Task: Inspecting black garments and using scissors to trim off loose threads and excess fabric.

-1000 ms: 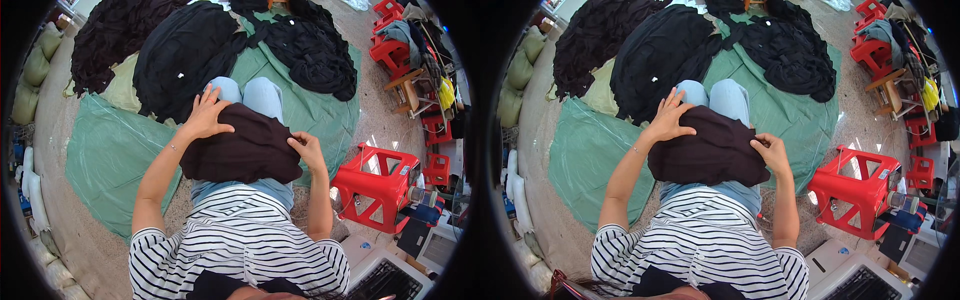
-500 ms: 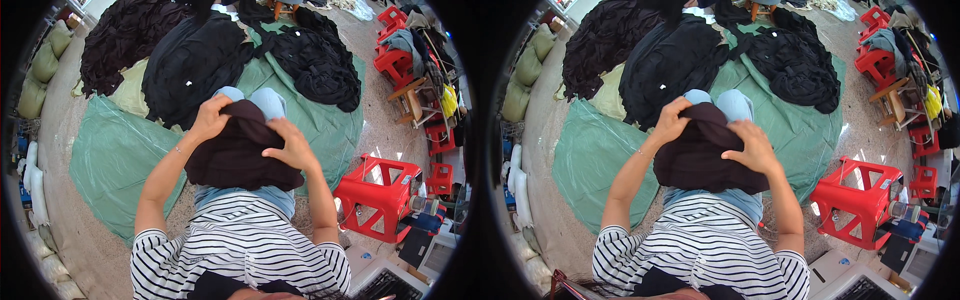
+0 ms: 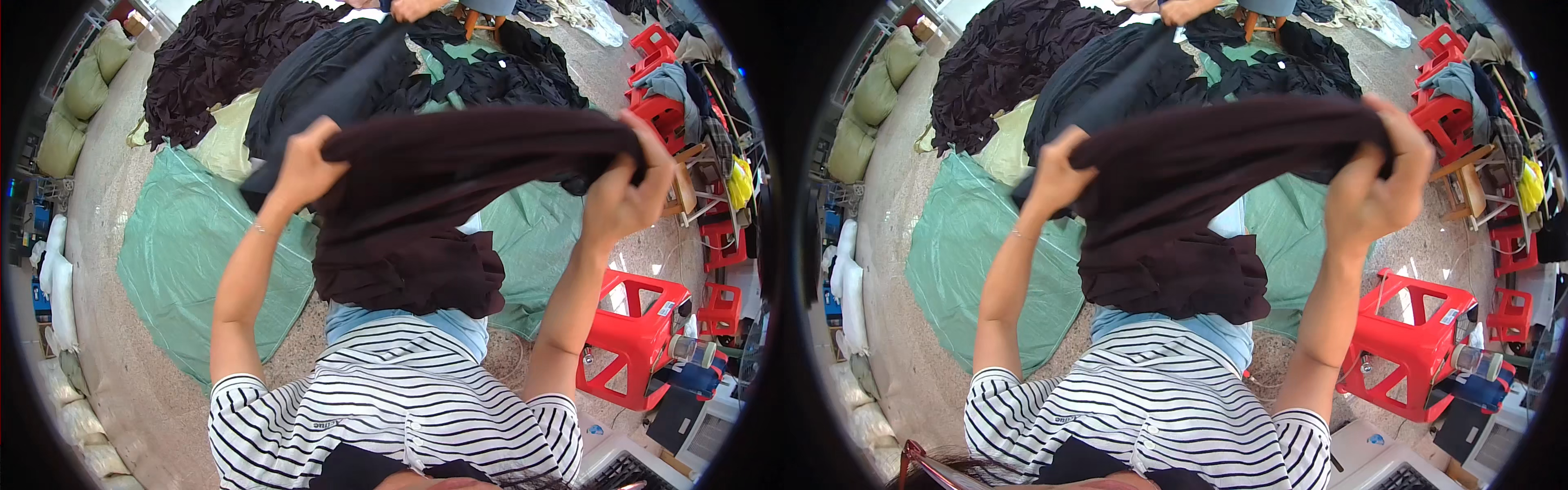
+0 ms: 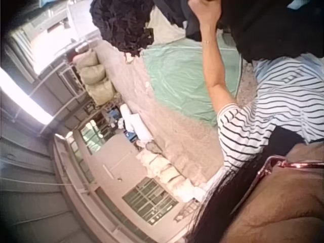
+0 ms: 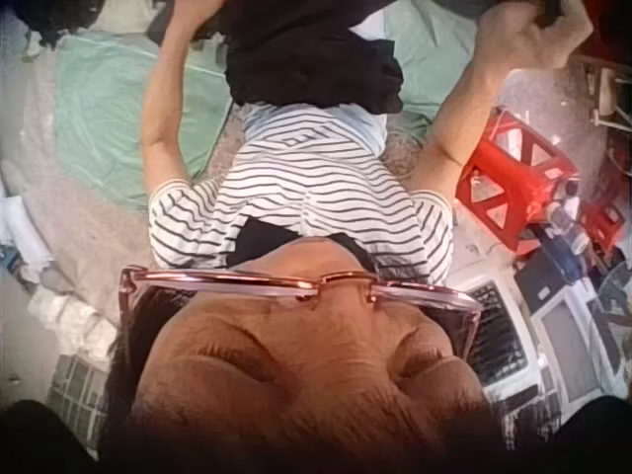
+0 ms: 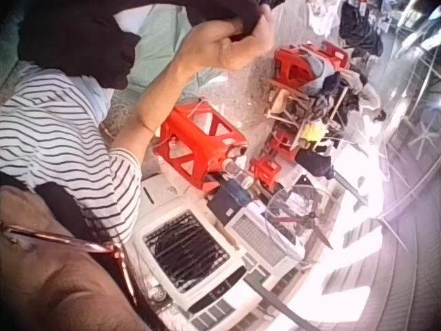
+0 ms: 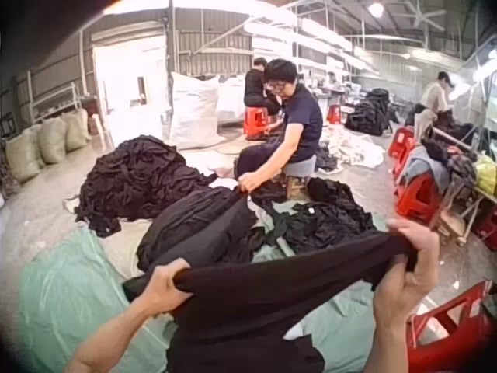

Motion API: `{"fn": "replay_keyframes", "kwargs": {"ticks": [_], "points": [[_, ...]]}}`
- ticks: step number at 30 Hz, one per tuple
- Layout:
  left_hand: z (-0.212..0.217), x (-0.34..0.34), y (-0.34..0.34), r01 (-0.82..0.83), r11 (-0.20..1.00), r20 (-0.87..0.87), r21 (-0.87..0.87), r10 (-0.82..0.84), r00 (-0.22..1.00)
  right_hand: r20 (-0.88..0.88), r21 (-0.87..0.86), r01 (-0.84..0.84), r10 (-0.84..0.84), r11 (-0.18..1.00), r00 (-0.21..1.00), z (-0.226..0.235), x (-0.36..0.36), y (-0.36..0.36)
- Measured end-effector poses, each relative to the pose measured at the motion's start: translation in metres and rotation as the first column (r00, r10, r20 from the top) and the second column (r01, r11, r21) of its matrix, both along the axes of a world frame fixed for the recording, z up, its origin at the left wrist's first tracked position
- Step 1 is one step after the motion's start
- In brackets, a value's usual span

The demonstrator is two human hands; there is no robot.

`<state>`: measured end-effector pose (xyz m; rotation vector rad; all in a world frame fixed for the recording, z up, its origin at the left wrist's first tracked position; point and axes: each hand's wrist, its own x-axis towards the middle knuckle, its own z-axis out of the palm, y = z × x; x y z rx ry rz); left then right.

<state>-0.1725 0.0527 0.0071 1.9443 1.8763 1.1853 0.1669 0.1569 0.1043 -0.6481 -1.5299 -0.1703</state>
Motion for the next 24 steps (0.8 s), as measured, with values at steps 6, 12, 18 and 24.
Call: {"fn": "replay_keyframes", "kwargs": {"ticks": [6,12,18,24], "points": [[0.136,0.009,-0.022,0.009,0.696,-0.284,0.718,0.281,0.917,-0.100,0.087,-0.203,0.211,0.975,0.972,0.033,0.040,0.008],[0.076,0.043,-0.100,0.260,0.958,-0.582,0.123,-0.142,0.800,0.180,-0.631,-0.229,0.427,0.741,0.886,-0.046,0.117,-0.067],[0.007,0.046,-0.147,0.339,0.588,-0.023,-0.734,-0.520,0.854,0.383,-0.922,0.309,0.443,0.232,0.811,-0.135,0.144,-0.121],[-0.016,0.093,-0.098,0.320,0.920,0.103,-0.227,-0.304,0.947,0.225,-0.872,-0.074,0.531,0.484,0.817,-0.130,0.049,-0.099]]}}
